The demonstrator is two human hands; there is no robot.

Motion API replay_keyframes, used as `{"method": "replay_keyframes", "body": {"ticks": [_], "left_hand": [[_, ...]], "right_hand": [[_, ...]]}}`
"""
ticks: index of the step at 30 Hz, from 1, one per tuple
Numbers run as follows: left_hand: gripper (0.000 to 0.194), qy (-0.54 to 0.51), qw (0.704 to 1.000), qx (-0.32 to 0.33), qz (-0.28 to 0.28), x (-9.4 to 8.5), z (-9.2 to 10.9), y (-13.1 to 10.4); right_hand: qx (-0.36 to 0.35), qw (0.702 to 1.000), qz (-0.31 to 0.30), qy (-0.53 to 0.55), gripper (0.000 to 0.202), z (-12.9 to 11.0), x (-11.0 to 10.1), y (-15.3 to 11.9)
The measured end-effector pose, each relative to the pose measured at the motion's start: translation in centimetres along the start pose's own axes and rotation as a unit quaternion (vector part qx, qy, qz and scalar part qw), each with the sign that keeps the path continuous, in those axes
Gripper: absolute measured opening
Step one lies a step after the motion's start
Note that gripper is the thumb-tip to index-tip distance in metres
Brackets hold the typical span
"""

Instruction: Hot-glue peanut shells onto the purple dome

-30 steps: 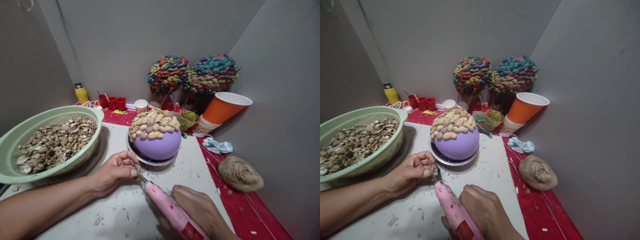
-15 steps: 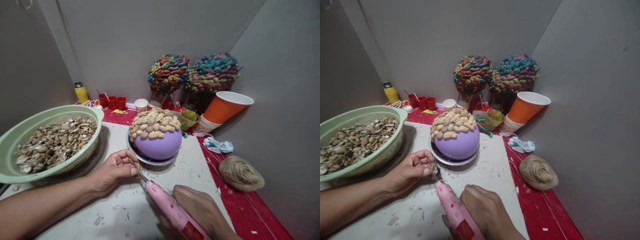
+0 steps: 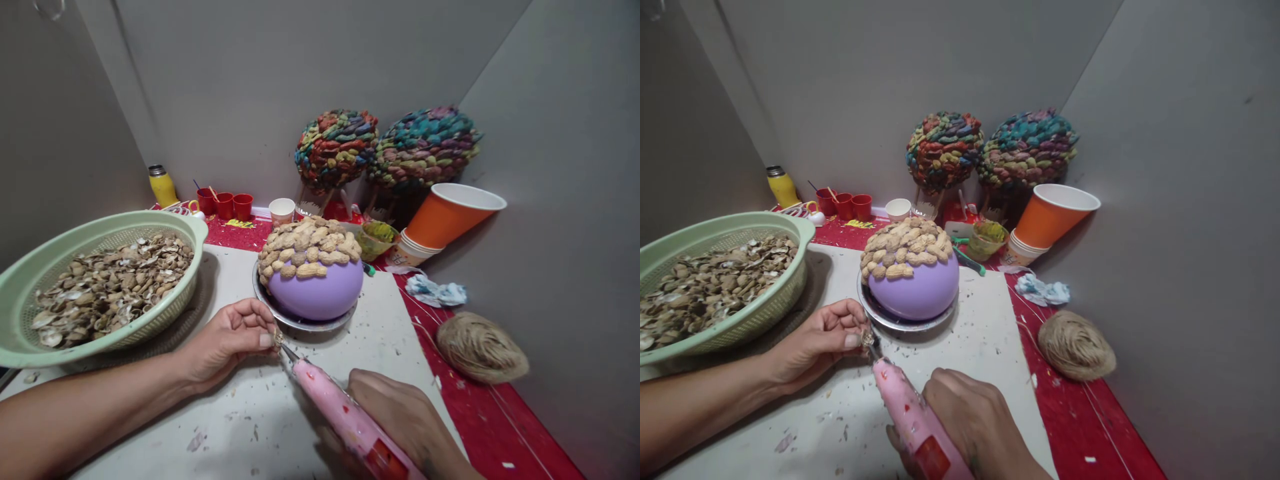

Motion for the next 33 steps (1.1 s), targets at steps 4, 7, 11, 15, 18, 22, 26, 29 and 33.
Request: {"method": "replay_keyframes", "body": {"ticks": [4, 7, 11, 15, 18, 22, 26, 29, 33], "left_hand": [[0.024, -0.003, 1.000, -0.003, -0.003, 0.0, 0.1, 0.1], [0.024, 0.000, 1.000, -0.002, 0.000, -0.1, 0.2, 0.1], [0.024, 0.001, 1.000, -0.001, -0.001, -0.1, 0.2, 0.0], [0.024, -0.004, 1.000, -0.005, -0.005, 0.0, 0.1, 0.0], [0.023, -0.002, 1.000, 0.002, -0.010, 0.3, 0.3, -0.1], [0.022, 0.008, 0.999, 0.033, -0.027, 0.9, 1.3, -0.7], [0.021, 0.044, 0.993, 0.100, -0.032, 1.7, 3.2, -1.6], [0.022, 0.087, 0.985, 0.146, -0.017, 2.2, 4.9, -2.2], [0.023, 0.172, 0.964, 0.201, 0.025, 2.5, 6.6, -2.6]], "right_hand": [[0.035, 0.999, -0.001, 0.003, 0.046, -0.1, -0.1, 0.1], [0.062, 0.998, 0.003, 0.004, 0.051, -0.3, -0.2, 0.0], [0.048, 0.999, 0.002, -0.005, 0.053, -0.4, -0.1, 0.0], [0.059, 0.998, 0.018, 0.018, 0.045, -0.3, -0.4, 0.2], [0.049, 0.995, 0.053, 0.067, 0.034, -0.3, -1.6, 0.8], [0.004, 0.989, 0.057, 0.133, 0.031, -0.5, -3.1, 0.7], [0.024, 0.989, -0.066, 0.131, 0.028, -0.1, -1.9, -0.8], [0.051, 0.987, -0.138, 0.066, 0.021, -0.1, -1.0, -1.4], [0.154, 0.962, -0.227, -0.002, 0.016, 0.4, -1.0, -0.7]]}}
Point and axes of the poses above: each hand's wrist, its own y-axis towards the middle knuckle, its own x-axis out of the palm, z = x × y, the point moved 4 cm from there along y, towards the middle knuckle, and after that the axes turned 3 degrees about x, right-handed, at the moved point
